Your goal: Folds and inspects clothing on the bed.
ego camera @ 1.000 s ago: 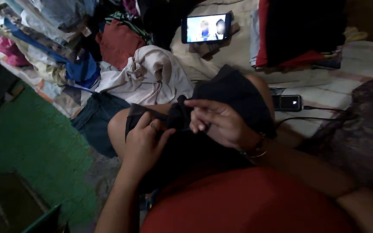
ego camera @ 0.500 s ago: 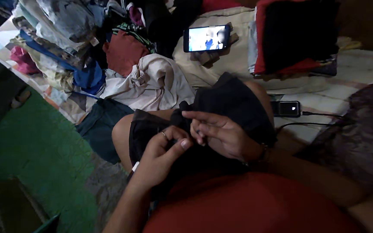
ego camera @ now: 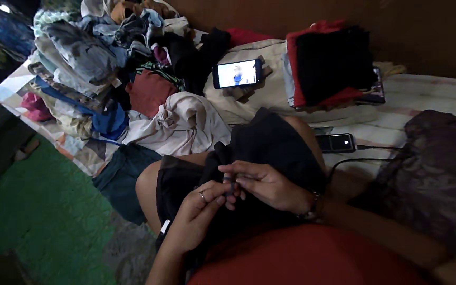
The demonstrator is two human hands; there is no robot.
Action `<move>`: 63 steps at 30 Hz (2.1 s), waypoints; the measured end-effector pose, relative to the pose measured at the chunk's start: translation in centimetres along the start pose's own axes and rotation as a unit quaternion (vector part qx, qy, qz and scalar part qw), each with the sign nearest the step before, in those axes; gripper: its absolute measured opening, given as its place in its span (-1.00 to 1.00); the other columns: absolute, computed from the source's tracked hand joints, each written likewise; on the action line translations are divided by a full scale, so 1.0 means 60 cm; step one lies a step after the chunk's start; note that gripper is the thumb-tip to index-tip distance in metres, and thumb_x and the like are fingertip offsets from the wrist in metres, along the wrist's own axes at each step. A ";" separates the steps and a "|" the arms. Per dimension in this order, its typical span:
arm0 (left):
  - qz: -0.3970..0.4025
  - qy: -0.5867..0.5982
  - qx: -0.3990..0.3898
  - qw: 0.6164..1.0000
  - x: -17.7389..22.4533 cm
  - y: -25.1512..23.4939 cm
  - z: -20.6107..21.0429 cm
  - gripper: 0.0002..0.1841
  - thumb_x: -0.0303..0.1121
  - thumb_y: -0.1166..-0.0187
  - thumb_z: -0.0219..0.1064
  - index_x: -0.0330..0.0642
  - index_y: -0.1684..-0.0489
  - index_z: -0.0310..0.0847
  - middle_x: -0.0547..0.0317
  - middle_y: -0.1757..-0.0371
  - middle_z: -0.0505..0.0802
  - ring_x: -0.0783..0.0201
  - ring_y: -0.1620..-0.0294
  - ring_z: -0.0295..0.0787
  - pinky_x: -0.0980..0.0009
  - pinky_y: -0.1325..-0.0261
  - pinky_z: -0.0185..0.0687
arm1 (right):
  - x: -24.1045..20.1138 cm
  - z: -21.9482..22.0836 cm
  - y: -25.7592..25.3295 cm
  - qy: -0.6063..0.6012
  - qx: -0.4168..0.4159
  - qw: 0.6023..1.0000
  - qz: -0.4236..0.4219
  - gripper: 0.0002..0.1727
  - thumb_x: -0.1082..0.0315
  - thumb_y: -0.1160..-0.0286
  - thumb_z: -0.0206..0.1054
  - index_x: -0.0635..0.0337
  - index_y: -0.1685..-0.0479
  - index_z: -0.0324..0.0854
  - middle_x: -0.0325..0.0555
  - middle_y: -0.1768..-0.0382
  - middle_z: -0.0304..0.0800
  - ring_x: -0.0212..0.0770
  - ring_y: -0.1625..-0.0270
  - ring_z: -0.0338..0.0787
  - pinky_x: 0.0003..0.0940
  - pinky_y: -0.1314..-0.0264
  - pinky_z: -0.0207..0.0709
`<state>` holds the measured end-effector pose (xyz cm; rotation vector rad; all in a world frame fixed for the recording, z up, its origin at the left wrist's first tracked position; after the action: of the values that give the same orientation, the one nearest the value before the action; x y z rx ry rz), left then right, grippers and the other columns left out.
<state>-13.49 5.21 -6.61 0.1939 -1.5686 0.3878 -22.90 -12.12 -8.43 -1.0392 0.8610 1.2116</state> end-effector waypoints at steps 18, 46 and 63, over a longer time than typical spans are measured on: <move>-0.090 0.178 0.066 0.978 -0.018 0.013 0.040 -0.55 -0.55 -0.52 0.44 0.03 -0.23 0.31 0.26 0.17 0.93 0.35 0.25 0.93 0.42 0.12 0.87 | -0.010 0.025 -0.005 0.033 -0.034 0.999 -0.020 -0.27 0.57 -0.54 0.35 0.26 -0.75 0.23 -0.27 0.17 0.74 -0.55 0.27 0.74 -0.69 0.26 0.67; 0.143 -0.335 0.099 0.926 0.010 0.008 0.042 -0.90 -0.34 -0.67 0.35 -0.10 0.22 0.55 0.08 -0.22 0.53 0.60 0.04 0.62 0.78 -0.05 0.62 | -0.021 0.010 -0.001 0.230 -0.026 0.972 -0.028 -0.42 0.45 -0.65 0.27 0.23 -0.69 0.40 -0.14 0.25 0.70 -0.54 0.35 0.62 -0.74 0.26 0.56; -0.029 0.034 0.130 0.990 -0.028 0.002 0.024 -0.88 -0.25 -0.66 0.36 -0.05 0.23 0.62 0.34 0.13 0.72 0.54 0.15 0.71 0.60 0.08 0.73 | -0.003 0.024 0.012 0.400 -0.027 0.884 -0.242 -0.66 0.50 -0.68 0.15 0.04 -0.20 0.79 -0.09 0.35 0.75 -0.22 0.24 0.66 -0.43 0.07 0.52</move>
<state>-14.80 4.57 -8.31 0.4233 -1.4386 0.5472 -23.67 -10.78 -7.92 -1.7245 1.0909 0.3497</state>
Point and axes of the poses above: each hand's wrist, its own y-axis away from the middle knuckle, its own z-axis out of the palm, x = y × z, the point moved 3 cm from there along -y, towards the middle knuckle
